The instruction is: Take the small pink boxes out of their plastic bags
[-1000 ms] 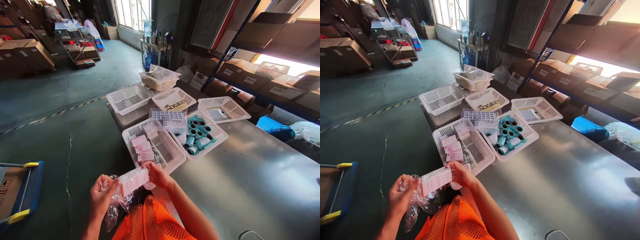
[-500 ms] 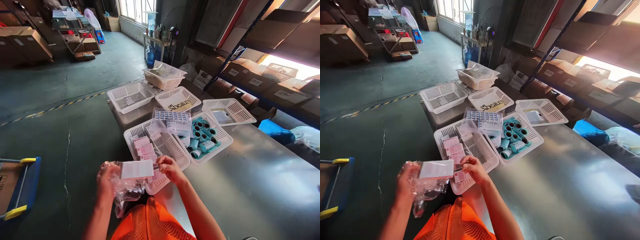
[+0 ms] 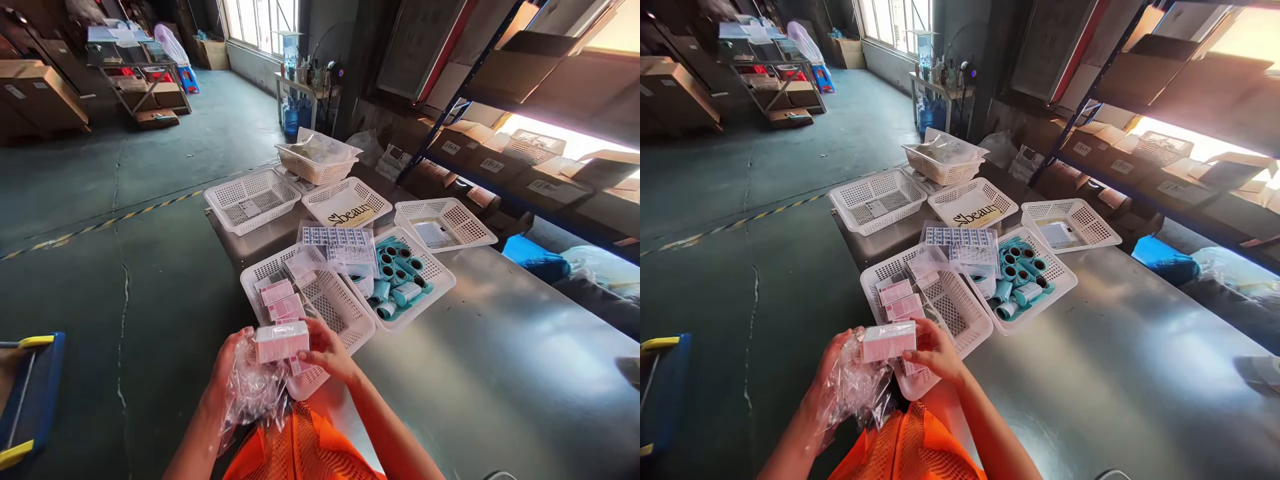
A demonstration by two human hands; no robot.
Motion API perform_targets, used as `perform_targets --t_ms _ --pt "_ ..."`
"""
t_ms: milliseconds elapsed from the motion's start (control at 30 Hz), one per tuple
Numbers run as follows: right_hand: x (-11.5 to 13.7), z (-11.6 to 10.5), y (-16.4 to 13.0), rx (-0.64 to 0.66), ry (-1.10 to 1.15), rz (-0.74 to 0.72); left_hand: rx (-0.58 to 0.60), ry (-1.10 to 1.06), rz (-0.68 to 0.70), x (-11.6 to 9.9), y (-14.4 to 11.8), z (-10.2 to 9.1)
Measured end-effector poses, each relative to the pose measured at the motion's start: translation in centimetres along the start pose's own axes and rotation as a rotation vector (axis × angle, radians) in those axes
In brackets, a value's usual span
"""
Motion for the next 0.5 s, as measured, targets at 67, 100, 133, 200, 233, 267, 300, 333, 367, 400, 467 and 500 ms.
perform_targets --t_ms 67,100,133,200,233,267,300,333,367,400,467,500 --pt "-1.1 -2.1 -2.3 -0.131 -0.389 -0.009 -0.068 0.034 0.062 -0.8 0.8 -2.2" --pt "-1.5 -3.8 -3.5 -0.267 -0.633 -0.009 -0.12 0.059 0.082 -1.1 1.4 -3.3" --pt "-1.8 -5.6 -4.6 -0.431 -0.873 0.016 -0.153 0.084 0.065 -1.2 2.0 -4.2" --pt "-2.4 -9.1 -5.9 -0.633 -1.168 0.121 -0.152 0.115 -0.043 -0.9 3.3 -5.1" --pt "-2.7 -10.7 -5.7 -0.642 -1.225 0.149 -0.123 0.125 -0.116 -0.4 4.0 -5.1" --pt "-2.9 -12.1 -5.0 -0.607 -1.258 0.162 -0.087 0.139 -0.182 0.1 4.6 -4.9" --pt "-3.0 -13.2 -3.9 -0.549 -1.277 0.163 -0.06 0.158 -0.229 0.7 5.2 -4.5" --pt "-3.0 -14.1 -2.5 -0.494 -1.308 0.167 -0.045 0.176 -0.262 1.2 5.8 -4.1" --pt "-2.9 -14.8 -0.9 -0.446 -1.344 0.176 -0.045 0.193 -0.278 1.7 6.4 -3.7" --pt "-2.7 -15.3 0.6 -0.41 -1.38 0.19 -0.052 0.209 -0.278 2.1 7.0 -3.4" --pt "-2.5 -15.7 3.2 -0.376 -1.448 0.229 -0.08 0.24 -0.239 2.6 8.2 -3.2" --pt "-2.4 -15.7 4.0 -0.371 -1.476 0.251 -0.097 0.252 -0.201 2.6 8.8 -3.4"
Point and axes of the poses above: each hand's wrist, its own y-axis towards the middle knuckle, its own z-axis out of the palm, x = y × z, the point moved 4 cm from there along y, towards the middle knuckle, and after that the axes turned 10 degrees about -z, right-handed, at the moved point
